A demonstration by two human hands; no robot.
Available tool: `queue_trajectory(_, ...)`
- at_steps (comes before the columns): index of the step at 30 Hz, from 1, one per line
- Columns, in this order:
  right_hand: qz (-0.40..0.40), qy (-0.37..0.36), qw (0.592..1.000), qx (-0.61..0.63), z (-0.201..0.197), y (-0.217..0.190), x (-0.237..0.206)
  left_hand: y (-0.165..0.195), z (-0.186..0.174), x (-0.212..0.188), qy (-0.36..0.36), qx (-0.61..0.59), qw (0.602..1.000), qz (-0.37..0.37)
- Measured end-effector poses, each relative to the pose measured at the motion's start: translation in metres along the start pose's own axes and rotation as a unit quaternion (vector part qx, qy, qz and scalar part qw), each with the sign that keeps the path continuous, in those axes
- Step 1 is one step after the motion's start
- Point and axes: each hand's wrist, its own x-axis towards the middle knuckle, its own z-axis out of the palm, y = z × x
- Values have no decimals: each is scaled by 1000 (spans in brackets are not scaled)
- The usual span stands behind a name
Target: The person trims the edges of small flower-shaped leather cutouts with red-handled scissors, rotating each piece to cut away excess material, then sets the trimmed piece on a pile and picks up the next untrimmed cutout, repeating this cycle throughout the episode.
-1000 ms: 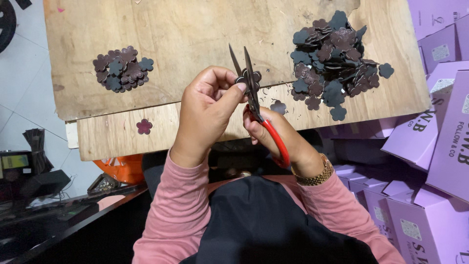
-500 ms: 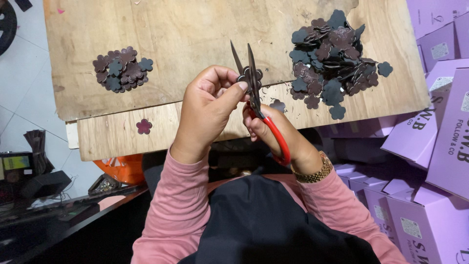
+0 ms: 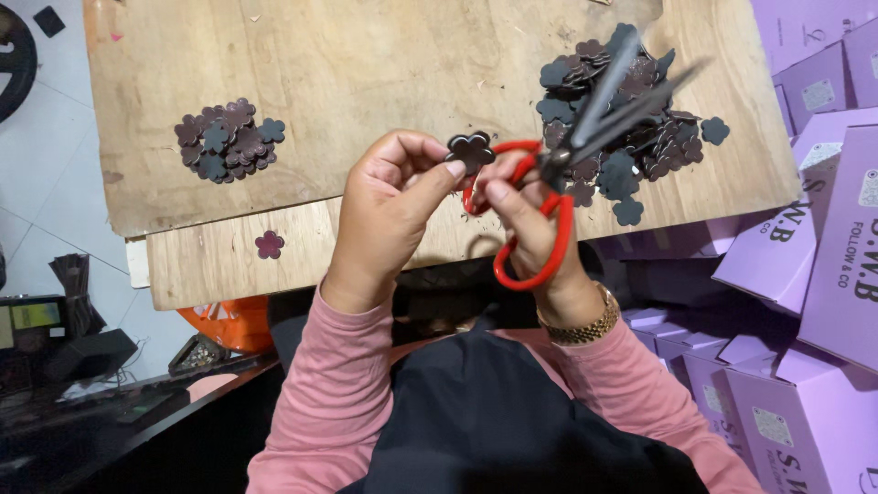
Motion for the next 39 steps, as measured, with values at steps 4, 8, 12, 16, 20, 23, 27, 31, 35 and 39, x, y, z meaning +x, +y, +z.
queue_trajectory(4,-9,71,997,15,2,-7,1,-6,5,-2,-14,27,999,-19)
queue_trajectory(8,-5,86,996,-25,4,-12,2,-11,7,1,-35,57,998,-5)
queue_trajectory(12,-27,69,993,-96,3,-14,0,-14,9,-2,-16,128,992,1)
queue_trajectory(16,-53,77,992,-79,3,-14,0,-16,15,0,6,63,998,20)
queue_trajectory(20,-34,100,994,13,2,-14,0,-16,18,-5,-22,24,999,27)
queue_trajectory(23,0,67,986,151,1,-17,2,-17,18,-4,-43,17,999,15)
queue_trajectory(27,64,61,970,225,-1,-24,6,-17,18,-4,-62,-10,998,-9)
queue_trajectory(31,71,36,960,268,0,-23,6,-14,17,-5,-77,-15,997,-8)
queue_trajectory(35,45,78,975,202,1,-16,7,-10,15,-4,-74,-21,997,-12)
queue_trajectory(39,31,49,987,148,-3,-16,3,-8,12,-4,-82,-34,996,-1)
